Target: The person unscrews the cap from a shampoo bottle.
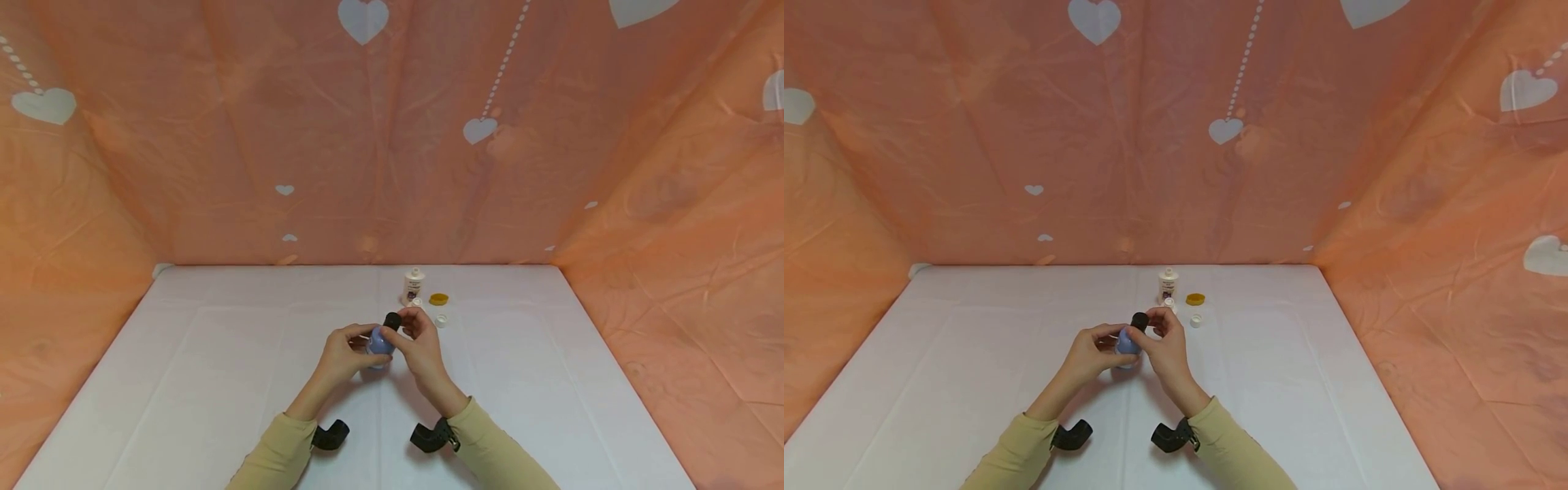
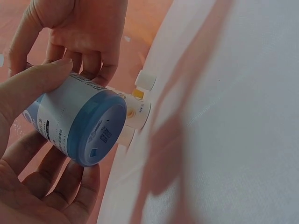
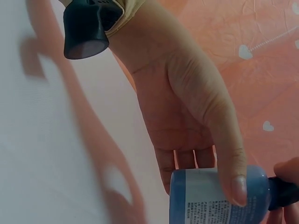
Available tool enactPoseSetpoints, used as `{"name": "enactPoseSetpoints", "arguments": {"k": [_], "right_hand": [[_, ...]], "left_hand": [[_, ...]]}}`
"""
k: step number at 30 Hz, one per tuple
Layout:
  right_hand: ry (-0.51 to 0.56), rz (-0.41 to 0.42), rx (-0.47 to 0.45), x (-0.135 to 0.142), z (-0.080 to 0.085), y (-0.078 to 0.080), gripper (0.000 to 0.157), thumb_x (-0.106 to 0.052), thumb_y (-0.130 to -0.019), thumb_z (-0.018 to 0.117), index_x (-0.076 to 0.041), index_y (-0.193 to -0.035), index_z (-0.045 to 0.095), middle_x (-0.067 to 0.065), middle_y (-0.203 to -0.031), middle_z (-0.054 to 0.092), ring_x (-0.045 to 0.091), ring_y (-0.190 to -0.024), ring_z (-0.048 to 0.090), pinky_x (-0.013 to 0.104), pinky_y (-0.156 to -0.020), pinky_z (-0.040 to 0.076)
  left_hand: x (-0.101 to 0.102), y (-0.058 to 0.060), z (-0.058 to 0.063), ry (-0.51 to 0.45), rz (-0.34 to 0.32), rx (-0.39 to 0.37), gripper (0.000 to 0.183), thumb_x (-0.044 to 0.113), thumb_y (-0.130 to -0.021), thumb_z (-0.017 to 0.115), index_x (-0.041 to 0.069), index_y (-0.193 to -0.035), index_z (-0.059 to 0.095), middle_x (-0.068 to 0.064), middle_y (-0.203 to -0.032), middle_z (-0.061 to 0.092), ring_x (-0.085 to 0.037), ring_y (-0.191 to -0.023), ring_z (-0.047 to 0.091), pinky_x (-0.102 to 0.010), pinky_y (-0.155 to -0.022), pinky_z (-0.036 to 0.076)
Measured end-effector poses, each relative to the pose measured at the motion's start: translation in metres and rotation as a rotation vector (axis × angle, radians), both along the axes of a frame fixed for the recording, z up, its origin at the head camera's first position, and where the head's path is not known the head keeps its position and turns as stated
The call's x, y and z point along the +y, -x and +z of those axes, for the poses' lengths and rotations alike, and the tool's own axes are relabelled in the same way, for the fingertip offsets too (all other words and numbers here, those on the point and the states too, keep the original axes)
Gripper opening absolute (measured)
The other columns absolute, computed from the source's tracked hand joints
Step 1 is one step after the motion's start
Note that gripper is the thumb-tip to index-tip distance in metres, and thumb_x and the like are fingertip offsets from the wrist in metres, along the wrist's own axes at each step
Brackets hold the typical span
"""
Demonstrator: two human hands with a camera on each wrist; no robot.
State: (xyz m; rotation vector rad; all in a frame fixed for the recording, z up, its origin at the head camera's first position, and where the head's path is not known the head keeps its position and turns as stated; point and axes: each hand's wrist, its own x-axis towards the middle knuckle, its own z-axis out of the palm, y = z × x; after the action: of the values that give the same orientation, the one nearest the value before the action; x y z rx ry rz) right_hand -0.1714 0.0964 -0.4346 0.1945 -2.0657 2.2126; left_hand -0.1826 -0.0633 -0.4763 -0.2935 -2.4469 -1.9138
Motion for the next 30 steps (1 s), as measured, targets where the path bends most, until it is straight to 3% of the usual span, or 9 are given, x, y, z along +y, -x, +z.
{"name": "enactPoseSetpoints", "arguments": {"k": [7, 12, 17, 24, 30], "right_hand": [[-0.036, 0.012, -0.018, 0.003, 0.001, -0.001, 0.031, 0.005, -0.081, 0.071, 0.009, -0.11, 0.059, 0.013, -0.102, 0.065, 0.02, -0.098, 0.058, 0.039, -0.093, 0.038], [-0.017, 0.03, -0.019, 0.005, -0.016, 0.007, 0.035, 0.006, -0.083, 0.068, 0.006, -0.117, 0.061, 0.017, -0.109, 0.066, 0.02, -0.103, 0.058, 0.039, -0.095, 0.038], [0.005, 0.046, 0.006, 0.006, -0.027, 0.011, 0.039, 0.006, -0.084, 0.066, 0.003, -0.123, 0.061, 0.017, -0.113, 0.065, 0.019, -0.105, 0.056, 0.047, -0.1, 0.036], [0.021, 0.021, 0.021, 0.001, -0.026, 0.012, 0.052, 0.004, -0.08, 0.074, 0.001, -0.126, 0.052, 0.015, -0.111, 0.061, 0.021, -0.102, 0.055, 0.053, -0.098, 0.036], [0.028, -0.012, -0.021, -0.003, -0.013, 0.006, 0.046, 0.006, -0.076, 0.076, 0.008, -0.114, 0.049, 0.011, -0.099, 0.058, 0.021, -0.091, 0.053, 0.049, -0.09, 0.038]], "left_hand": [[-0.001, 0.001, -0.002, -0.001, -0.001, 0.022, 0.052, 0.01, -0.063, 0.09, 0.006, -0.111, 0.072, -0.005, -0.101, 0.067, -0.021, -0.084, 0.066, -0.034, -0.073, 0.056], [-0.001, -0.001, 0.0, -0.022, 0.007, 0.015, 0.052, 0.006, -0.062, 0.09, 0.004, -0.111, 0.071, -0.006, -0.099, 0.067, -0.023, -0.084, 0.066, -0.038, -0.074, 0.056], [-0.001, -0.001, 0.0, -0.023, 0.014, 0.014, 0.053, 0.006, -0.061, 0.09, 0.004, -0.11, 0.072, -0.006, -0.1, 0.068, -0.023, -0.082, 0.065, -0.039, -0.074, 0.055], [-0.002, 0.0, -0.001, 0.001, 0.012, 0.018, 0.052, 0.012, -0.062, 0.09, 0.007, -0.111, 0.072, -0.003, -0.1, 0.068, -0.019, -0.083, 0.065, -0.032, -0.073, 0.055], [-0.002, 0.0, -0.003, -0.005, 0.0, 0.0, 0.052, 0.012, -0.062, 0.091, 0.009, -0.111, 0.072, -0.003, -0.1, 0.067, -0.019, -0.083, 0.065, -0.032, -0.073, 0.055]]}}
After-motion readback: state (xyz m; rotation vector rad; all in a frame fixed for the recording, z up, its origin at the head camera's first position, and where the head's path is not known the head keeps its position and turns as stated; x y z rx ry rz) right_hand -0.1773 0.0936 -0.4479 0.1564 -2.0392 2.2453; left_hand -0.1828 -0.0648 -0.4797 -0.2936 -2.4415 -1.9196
